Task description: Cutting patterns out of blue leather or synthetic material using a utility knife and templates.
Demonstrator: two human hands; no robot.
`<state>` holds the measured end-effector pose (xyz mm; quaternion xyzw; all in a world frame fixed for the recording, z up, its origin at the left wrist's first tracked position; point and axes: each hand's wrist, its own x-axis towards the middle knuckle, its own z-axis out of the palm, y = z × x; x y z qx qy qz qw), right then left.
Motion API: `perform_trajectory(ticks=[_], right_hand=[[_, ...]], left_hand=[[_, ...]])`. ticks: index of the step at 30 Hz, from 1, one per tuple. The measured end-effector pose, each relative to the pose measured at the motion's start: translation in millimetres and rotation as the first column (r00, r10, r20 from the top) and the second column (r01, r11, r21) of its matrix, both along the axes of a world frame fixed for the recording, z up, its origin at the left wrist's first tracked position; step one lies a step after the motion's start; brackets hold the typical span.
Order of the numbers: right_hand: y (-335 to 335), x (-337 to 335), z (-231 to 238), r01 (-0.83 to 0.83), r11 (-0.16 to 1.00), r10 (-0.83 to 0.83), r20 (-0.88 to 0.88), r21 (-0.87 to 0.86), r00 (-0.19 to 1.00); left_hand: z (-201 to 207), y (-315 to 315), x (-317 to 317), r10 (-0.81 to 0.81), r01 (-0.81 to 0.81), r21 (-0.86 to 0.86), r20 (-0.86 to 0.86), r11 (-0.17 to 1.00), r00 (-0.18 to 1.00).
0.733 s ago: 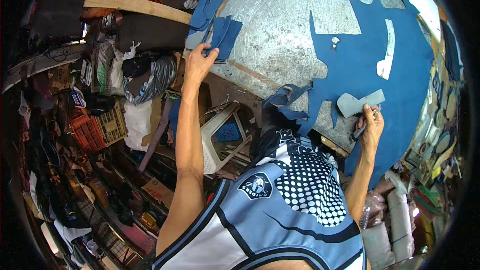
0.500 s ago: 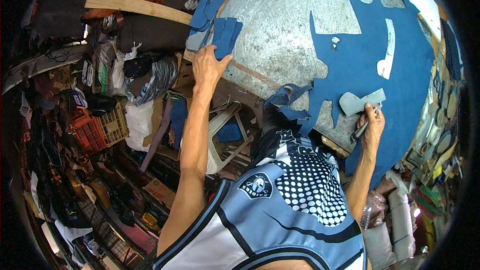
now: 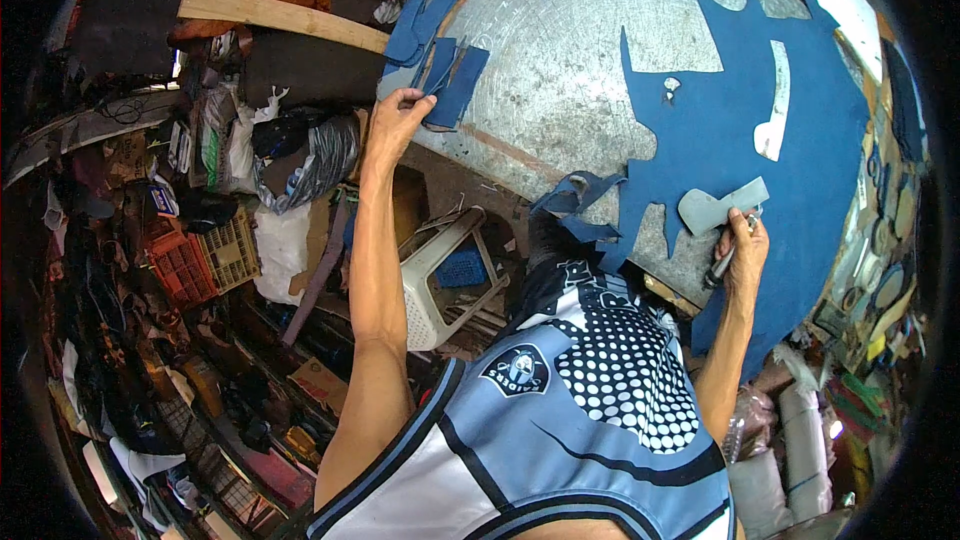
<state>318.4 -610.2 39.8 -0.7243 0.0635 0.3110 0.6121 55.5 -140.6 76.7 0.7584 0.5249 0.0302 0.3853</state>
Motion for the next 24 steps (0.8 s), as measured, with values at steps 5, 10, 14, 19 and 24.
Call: perform_trajectory(ticks=[5,10,14,19,24], right_hand=[[1,-1,1,-0.013,1.0,0.013,0.0,0.004,1.0],[3,-1,-1,-0.011,1.0,0.011,-0.013,-0.011,1.0],[4,0,0,-0.007,1.0,0.006,-0.017,-0.014,1.0],[0,3,-1,-0.035,0.999,0.034,-0.022,-0.02,0.999],[-8,4,0,-0.006,1.0,0.006,-0.012,0.004,1.0]], left_hand=[[5,-9,0,-0.021,0.021,0.024,-0.015,0.999,1.0],[0,-11,-7,-0.161,0.205,0.341,-0.153,0.917,0.975],[-9,-23,-9,-0.237,0.295,0.435,-0.183,0.851,0.954],[-17,-47,-7,-0.224,0.304,0.613,-0.206,0.729,0.953],[-20,-60,-2,-0.223,0.341,0.601,-0.265,0.723,0.938]])
